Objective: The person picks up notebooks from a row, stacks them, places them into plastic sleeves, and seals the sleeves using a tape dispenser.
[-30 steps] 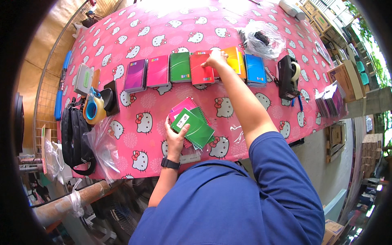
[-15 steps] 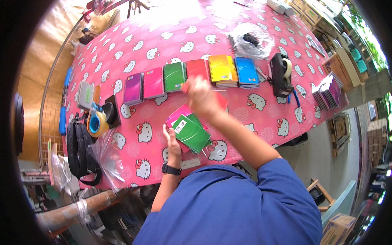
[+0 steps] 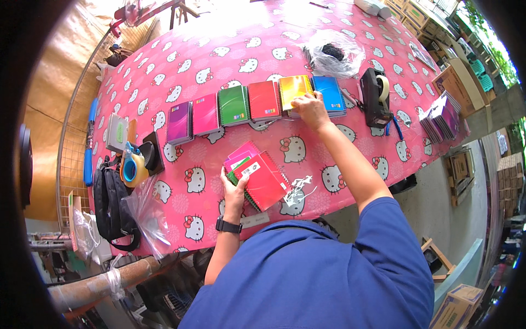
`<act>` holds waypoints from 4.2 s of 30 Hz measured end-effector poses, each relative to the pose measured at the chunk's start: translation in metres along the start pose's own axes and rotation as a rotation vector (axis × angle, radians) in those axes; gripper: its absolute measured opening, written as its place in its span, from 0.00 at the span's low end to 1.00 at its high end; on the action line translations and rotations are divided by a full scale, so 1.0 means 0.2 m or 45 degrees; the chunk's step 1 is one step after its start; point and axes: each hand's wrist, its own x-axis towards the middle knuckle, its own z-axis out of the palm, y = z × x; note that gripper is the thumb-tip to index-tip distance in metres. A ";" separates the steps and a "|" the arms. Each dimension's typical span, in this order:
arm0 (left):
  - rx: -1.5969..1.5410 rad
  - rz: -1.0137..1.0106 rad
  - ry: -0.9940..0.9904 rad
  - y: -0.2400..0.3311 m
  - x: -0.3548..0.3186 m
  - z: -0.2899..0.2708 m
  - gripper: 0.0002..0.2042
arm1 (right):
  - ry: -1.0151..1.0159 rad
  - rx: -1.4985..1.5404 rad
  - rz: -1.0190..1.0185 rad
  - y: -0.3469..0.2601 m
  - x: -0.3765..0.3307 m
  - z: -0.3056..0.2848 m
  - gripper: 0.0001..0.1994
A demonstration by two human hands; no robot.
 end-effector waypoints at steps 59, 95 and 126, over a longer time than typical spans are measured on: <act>0.184 0.520 -0.454 0.18 -0.10 0.11 0.43 | -0.229 1.743 0.151 -0.59 -0.57 -0.14 0.45; 0.064 0.123 -0.374 0.21 -0.06 0.17 0.29 | 0.107 1.258 0.338 -0.36 -0.63 -0.19 0.41; 0.770 -0.111 -0.027 0.11 -0.08 0.37 0.55 | -0.280 0.861 -0.117 -0.59 -0.72 -0.27 0.20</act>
